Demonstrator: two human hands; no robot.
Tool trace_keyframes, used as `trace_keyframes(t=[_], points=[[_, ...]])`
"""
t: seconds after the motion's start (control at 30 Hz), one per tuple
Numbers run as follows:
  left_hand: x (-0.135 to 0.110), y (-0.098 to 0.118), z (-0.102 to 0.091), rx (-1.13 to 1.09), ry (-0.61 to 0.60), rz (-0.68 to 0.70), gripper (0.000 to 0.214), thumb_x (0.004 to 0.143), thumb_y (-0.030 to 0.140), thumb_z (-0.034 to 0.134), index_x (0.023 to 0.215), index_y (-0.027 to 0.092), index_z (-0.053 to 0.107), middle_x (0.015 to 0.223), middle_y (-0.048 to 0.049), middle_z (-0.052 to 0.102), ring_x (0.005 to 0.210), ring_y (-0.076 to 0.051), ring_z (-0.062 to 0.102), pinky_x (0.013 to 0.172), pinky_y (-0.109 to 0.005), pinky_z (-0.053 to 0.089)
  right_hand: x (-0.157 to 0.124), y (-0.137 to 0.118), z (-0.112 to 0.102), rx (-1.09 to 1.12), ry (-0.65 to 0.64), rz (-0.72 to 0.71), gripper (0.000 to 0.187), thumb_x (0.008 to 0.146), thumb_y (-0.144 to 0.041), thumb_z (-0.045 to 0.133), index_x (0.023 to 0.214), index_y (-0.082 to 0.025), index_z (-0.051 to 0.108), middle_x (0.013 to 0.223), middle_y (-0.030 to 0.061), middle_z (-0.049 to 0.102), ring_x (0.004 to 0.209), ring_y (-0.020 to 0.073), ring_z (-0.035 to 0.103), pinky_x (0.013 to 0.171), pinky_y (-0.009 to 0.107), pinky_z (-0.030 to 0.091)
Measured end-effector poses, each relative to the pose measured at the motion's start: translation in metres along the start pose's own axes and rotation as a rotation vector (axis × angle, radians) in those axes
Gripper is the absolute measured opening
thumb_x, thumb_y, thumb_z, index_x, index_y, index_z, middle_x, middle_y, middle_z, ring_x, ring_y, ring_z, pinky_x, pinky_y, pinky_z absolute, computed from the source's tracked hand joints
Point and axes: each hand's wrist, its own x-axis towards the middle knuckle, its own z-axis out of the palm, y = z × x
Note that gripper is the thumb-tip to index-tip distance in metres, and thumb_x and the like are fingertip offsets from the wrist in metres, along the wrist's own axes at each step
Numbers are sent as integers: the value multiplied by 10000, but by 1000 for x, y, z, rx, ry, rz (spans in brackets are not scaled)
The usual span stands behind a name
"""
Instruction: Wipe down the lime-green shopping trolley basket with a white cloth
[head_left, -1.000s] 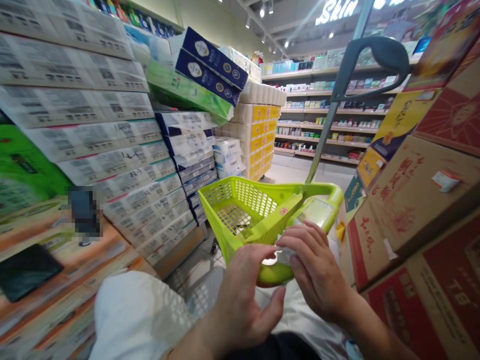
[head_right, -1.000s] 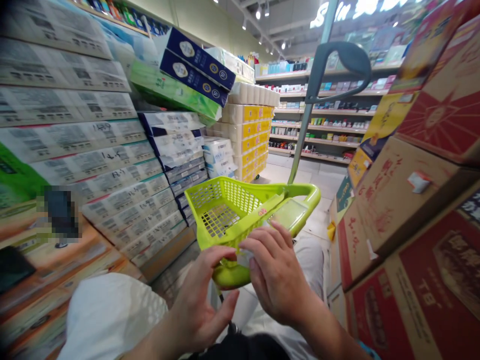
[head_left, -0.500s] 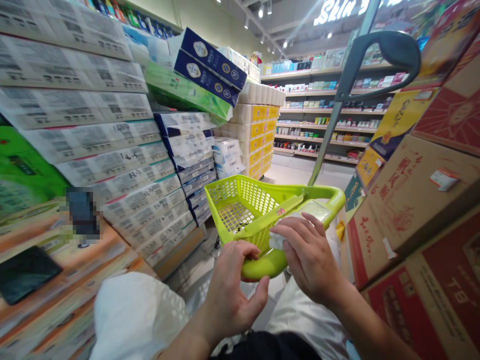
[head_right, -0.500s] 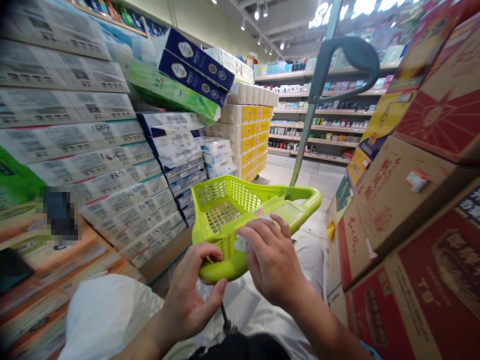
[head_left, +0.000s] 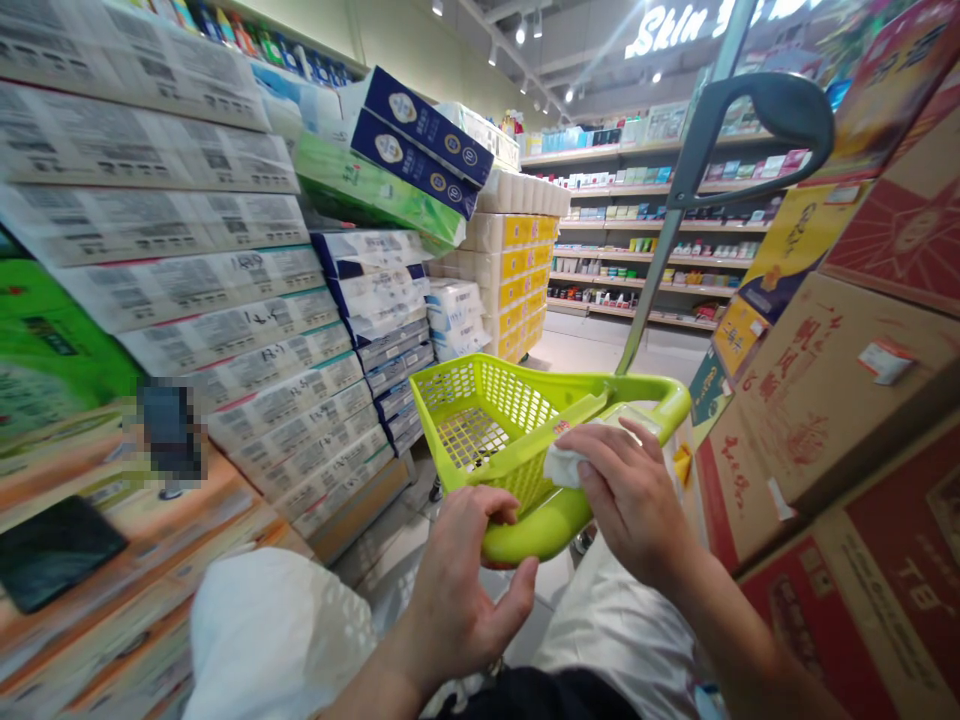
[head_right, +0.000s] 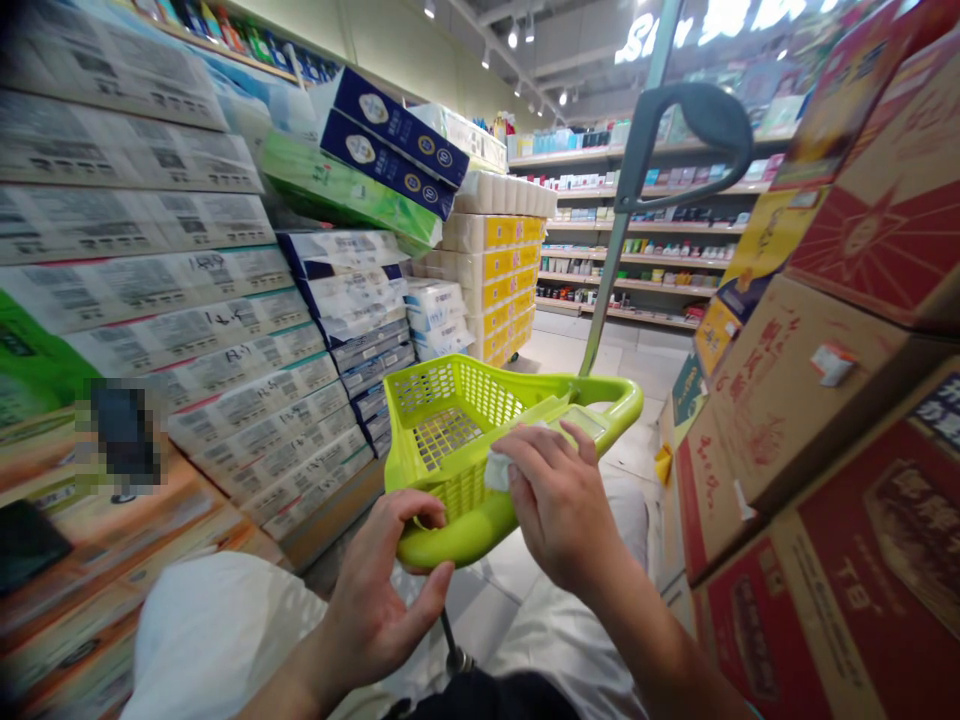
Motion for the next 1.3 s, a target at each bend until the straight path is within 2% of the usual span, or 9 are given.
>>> trace_keyframes(t=[0.1,0.17,0.37,0.57,0.77,1.0,1.07,1.2,1.3], points=[[1,0,0,-1,-5,8,303,797,258,559,1078,231,447,920,-46,552,845,-195,555,759,-331,484,3,12,-2,-44,42,101,263,950,-194,377,1116,-239,576,1090,49,658,1023,202,583,1036,437,290],[0,1,1,-5,2,6,310,797,259,557,1085,229,445,922,-47,550,845,-195,553,758,-334,484,4,9,-2,-44,45,113,257,947,-193,378,1108,-235,574,1088,52,657,1028,207,580,1036,438,290],[-3,-1,1,-15,22,-8,428,789,274,566,1187,225,416,1003,-63,558,873,-200,566,780,-347,495,2,-23,-4,59,-112,-67,251,913,-152,422,1079,-239,589,1052,34,666,1037,187,578,1095,425,228],[-5,-2,1,-12,7,-15,472,795,280,570,1231,220,400,1037,-77,564,907,-211,574,801,-356,500,0,-22,-8,19,-93,-24,256,933,-144,399,1090,-226,584,1074,46,661,1113,194,557,1101,437,212],[-6,1,0,-19,12,-23,476,787,240,562,1230,212,389,1051,-76,551,918,-203,571,811,-351,502,-6,-45,0,130,-151,-104,302,923,-146,388,1165,-217,554,1050,44,660,982,173,584,1093,418,247],[-4,0,-1,-14,11,9,437,794,257,573,1201,205,422,1024,-67,560,911,-199,568,806,-327,491,-1,0,-5,-51,0,22,280,952,-163,364,1143,-227,558,1141,49,649,1088,190,568,1084,422,230],[-4,0,1,-14,19,16,423,795,254,563,1193,205,427,1014,-66,559,910,-198,565,810,-328,487,-3,-1,-4,-66,17,44,286,948,-159,359,1150,-220,551,1154,53,646,1098,189,565,1079,412,239],[-5,0,0,-12,11,14,394,795,253,555,1168,207,437,1006,-64,561,910,-196,559,818,-330,484,-5,-16,-2,-4,-40,-33,289,931,-152,373,1120,-237,575,1143,32,655,1169,181,535,1105,396,199],[-5,-1,-4,5,-9,10,391,797,260,562,1166,216,440,1008,-63,573,909,-199,567,815,-330,486,-2,-5,-4,-11,-44,11,281,950,-178,366,1108,-261,583,1124,9,668,1123,168,568,1113,403,162]])
